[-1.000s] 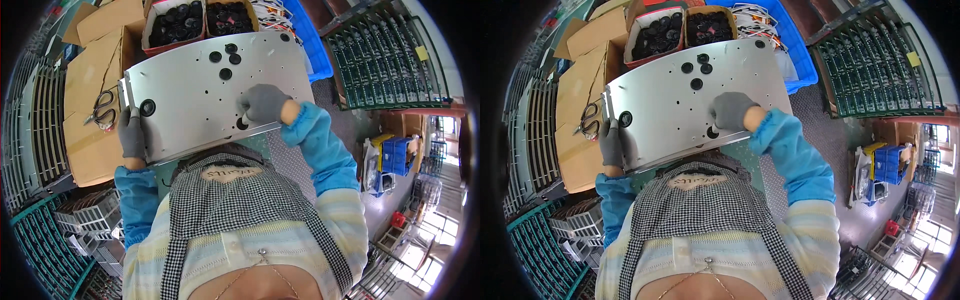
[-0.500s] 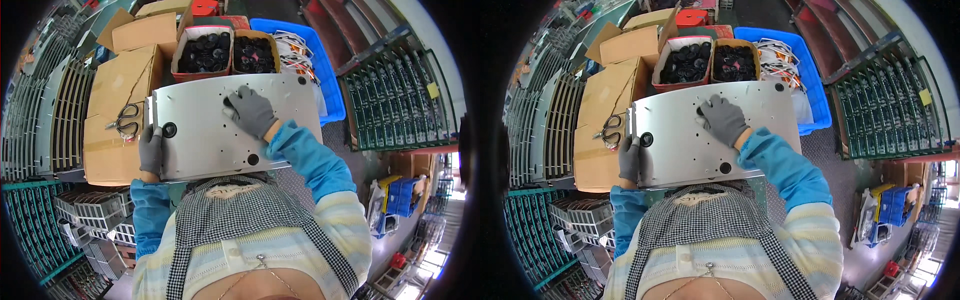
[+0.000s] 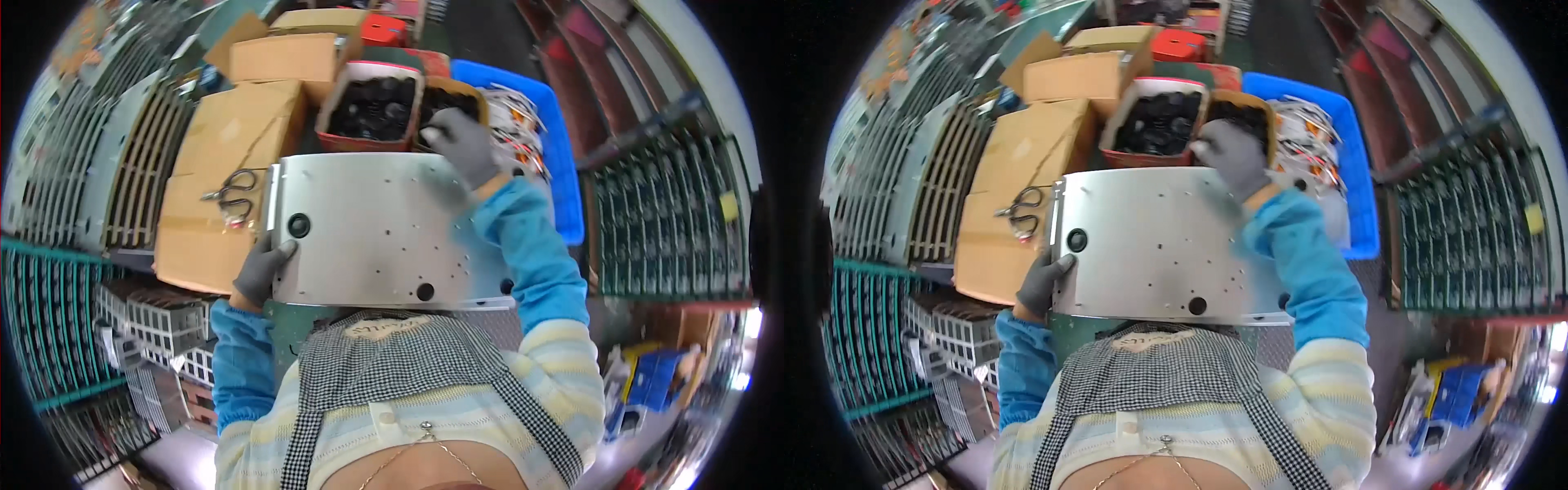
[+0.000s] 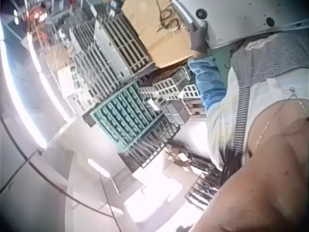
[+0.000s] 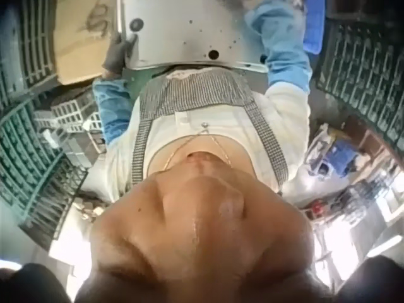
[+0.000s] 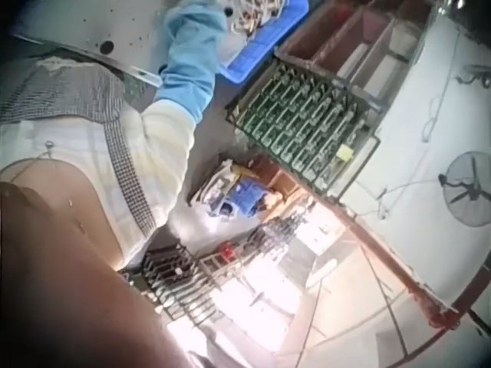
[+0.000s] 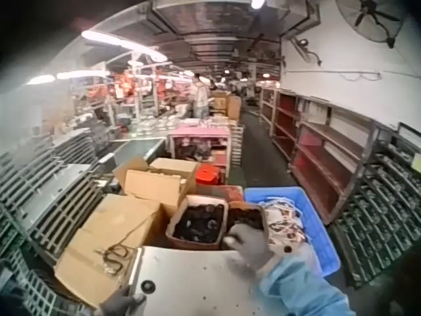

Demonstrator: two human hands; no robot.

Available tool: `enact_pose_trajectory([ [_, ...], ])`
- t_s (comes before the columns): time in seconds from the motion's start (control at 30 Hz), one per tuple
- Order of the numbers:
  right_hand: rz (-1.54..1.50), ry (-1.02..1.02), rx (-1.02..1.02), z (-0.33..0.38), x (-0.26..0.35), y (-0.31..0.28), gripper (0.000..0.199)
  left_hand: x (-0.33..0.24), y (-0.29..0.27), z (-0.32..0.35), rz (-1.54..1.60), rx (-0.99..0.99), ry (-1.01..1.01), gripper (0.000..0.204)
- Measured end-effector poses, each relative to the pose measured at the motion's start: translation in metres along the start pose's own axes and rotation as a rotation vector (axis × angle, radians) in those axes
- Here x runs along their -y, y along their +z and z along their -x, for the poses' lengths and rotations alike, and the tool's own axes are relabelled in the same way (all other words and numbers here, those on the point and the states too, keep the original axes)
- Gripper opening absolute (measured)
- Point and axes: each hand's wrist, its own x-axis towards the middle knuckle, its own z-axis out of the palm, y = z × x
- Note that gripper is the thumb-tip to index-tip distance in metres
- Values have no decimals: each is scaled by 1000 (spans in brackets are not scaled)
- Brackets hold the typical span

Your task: The recorder inserts black rubber grommets or stoppers into pre-drilled holes in a metal chassis panel.

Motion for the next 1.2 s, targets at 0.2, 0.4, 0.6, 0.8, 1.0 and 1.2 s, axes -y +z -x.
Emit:
enact_pose_trajectory([
  [0.2,-590,636,79,-41,14,-72,28,-21,-6,7,159,267,33,67],
  [0.4,-492,594,166,13,19,-115,10,-6,4,39,393,290,71,79],
  [0.6,-627,596,149,45,66,-158,26,-11,4,36,295,325,301,76],
  [0.8,-552,421,243,-11,120,-137,38,-37,-37,28,129,260,469,61],
  [1.0,37,158,443,-71,136,-142,33,-33,-74,5,-90,333,648,44],
  [1.2,273,-179,889,-86,191,-148,32,1,-102,-4,-106,315,582,37],
])
